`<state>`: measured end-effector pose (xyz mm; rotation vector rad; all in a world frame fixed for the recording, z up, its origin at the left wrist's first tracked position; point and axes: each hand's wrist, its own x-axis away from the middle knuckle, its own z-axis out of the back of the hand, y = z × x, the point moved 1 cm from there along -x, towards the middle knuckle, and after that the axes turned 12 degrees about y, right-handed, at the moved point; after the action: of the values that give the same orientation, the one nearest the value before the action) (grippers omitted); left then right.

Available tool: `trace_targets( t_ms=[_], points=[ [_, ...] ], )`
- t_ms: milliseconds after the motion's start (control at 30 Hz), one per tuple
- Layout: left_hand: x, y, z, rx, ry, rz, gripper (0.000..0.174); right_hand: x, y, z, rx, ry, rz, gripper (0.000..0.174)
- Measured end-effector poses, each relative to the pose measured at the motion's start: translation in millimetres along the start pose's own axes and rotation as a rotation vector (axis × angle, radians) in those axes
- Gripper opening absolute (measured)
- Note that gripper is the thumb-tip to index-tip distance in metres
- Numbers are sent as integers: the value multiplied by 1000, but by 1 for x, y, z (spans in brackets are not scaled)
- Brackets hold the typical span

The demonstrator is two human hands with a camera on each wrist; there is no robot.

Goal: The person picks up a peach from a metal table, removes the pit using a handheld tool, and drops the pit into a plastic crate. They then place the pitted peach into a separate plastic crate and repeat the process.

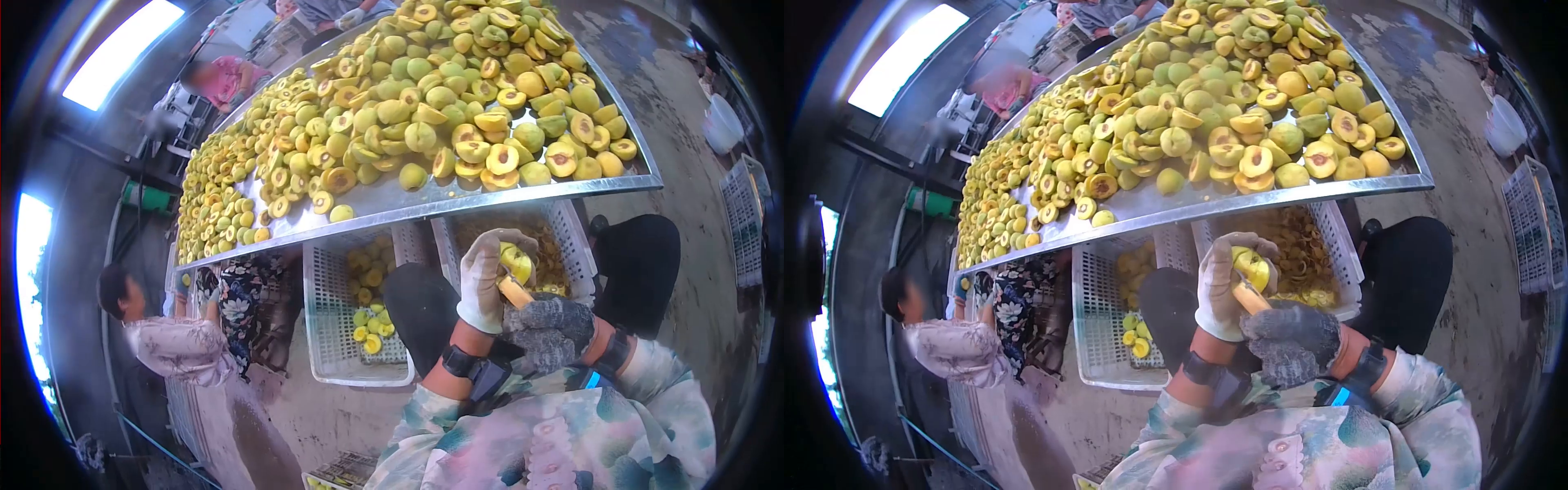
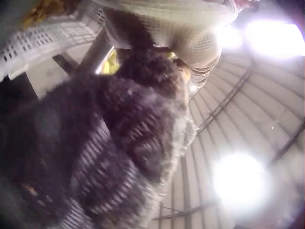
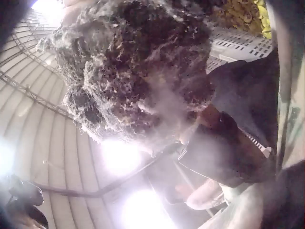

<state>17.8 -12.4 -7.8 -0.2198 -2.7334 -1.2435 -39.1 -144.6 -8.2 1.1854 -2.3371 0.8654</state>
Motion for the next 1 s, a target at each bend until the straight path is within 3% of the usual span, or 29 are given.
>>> trace_targets(
  t_ms=[33,167,200,267,300,333,367,400,433,467,500,533,600,633,667,767,800,867,933,967,1000],
  points=[
    [-4,1,-1,2,2,-7,43,-2,-4,-1,-7,-45,17,29],
    [-26,20,25,-502,328,-507,36,-18,-23,20,122,-42,32,30],
    [-20,31,34,-421,466,-338,26,-27,-32,27,130,-43,42,30],
    [-20,54,69,-615,488,-496,15,-52,-44,52,1287,352,195,32],
    [-18,70,79,-559,607,-389,13,-66,-41,74,1286,361,215,32],
    [-22,84,103,-637,646,-549,12,-78,-32,100,1114,480,266,29],
    [-30,99,135,-662,703,-538,14,-84,-30,113,946,587,311,27],
    [-31,122,159,-1194,832,-532,23,-78,-33,107,952,583,317,27],
    [-22,140,138,-1707,913,-591,45,-66,-34,95,984,592,245,26],
    [-26,149,136,-2111,1062,-527,68,-59,-38,86,1015,600,182,26],
    [-36,155,137,-2152,1031,-570,72,-56,-40,84,1016,601,204,26],
    [-47,159,137,-2190,996,-611,77,-52,-36,84,973,555,198,26],
    [-80,159,117,-2007,730,-527,75,-48,-25,90,944,533,238,29],
    [-103,148,120,-1965,574,-648,74,-49,-22,95,957,556,294,33],
    [-124,136,112,-1990,492,-641,72,-49,-20,99,906,560,220,34],
    [-171,98,85,-2149,218,-366,60,-47,-21,103,1084,590,243,40],
    [-186,84,91,-2122,156,-375,58,-47,-17,106,1107,616,263,43],
    [-208,76,89,-2108,252,-341,55,-46,-18,105,1060,587,342,39],
    [-209,73,95,-1929,290,-430,48,-30,-25,84,1030,612,344,35],
    [-203,75,99,-1746,319,-492,46,-24,-30,71,1000,623,344,32],
    [-204,68,110,-1158,373,-363,42,-28,-32,68,1002,644,330,26]
  ],
)
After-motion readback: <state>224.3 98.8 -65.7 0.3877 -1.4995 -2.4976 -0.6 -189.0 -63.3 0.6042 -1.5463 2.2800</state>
